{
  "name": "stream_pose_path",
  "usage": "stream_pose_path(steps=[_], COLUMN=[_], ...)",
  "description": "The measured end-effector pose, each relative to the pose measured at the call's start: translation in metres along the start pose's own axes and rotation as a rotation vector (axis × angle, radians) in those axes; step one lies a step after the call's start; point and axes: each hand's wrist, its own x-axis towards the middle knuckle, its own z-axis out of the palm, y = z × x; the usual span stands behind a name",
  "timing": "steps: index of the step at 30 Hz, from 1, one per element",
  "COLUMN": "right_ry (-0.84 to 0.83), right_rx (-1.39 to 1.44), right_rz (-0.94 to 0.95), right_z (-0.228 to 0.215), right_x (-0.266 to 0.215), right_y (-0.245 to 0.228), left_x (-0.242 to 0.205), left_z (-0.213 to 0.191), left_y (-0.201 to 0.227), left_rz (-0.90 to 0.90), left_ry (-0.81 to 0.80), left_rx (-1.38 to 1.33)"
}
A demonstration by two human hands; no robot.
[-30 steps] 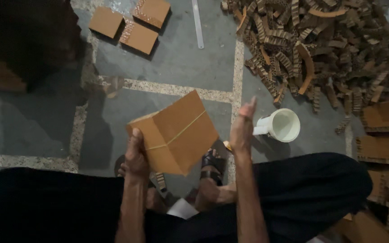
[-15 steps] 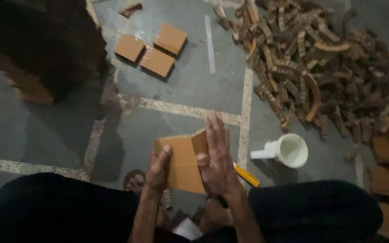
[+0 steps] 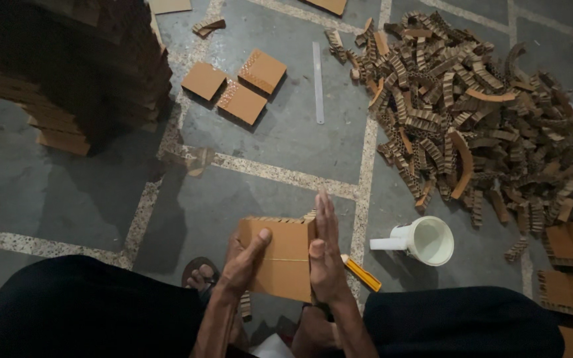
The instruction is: The person assembles small cardboard boxes by applying glue to the edges of flat cardboard pieces, folding them into shape, and securing them with rubber bands. The person repeats this process for multiple boxes, stacking completed units nearby.
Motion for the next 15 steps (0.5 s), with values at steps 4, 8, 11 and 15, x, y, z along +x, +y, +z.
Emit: stream_pose_path(steps=[4, 8, 11, 15], right_ry=[-0.003, 0.028, 0.082, 0.069], right_rx=[0.005, -0.07, -0.099, -0.024], right_rz=[-0.034, -0.052, -0.079, -0.053], right_z=[0.001, -0.002, -0.013, -0.019], right_x=[0.0, 0.006, 0.016, 0.046], right_y=[0.007, 0.007, 0.005, 0.003], left_x=[0.001, 0.003, -0.005, -0.009], left_z=[0.0, 0.007, 0.02, 0.026], left_y=[0.0, -0.001, -0.01, -0.011], left_rz=[0.003, -0.08, -0.126, -0.137], left_ry=[-0.002, -0.002, -0.094, -0.093], left_rx=[0.04, 0.141, 0.069, 0.1])
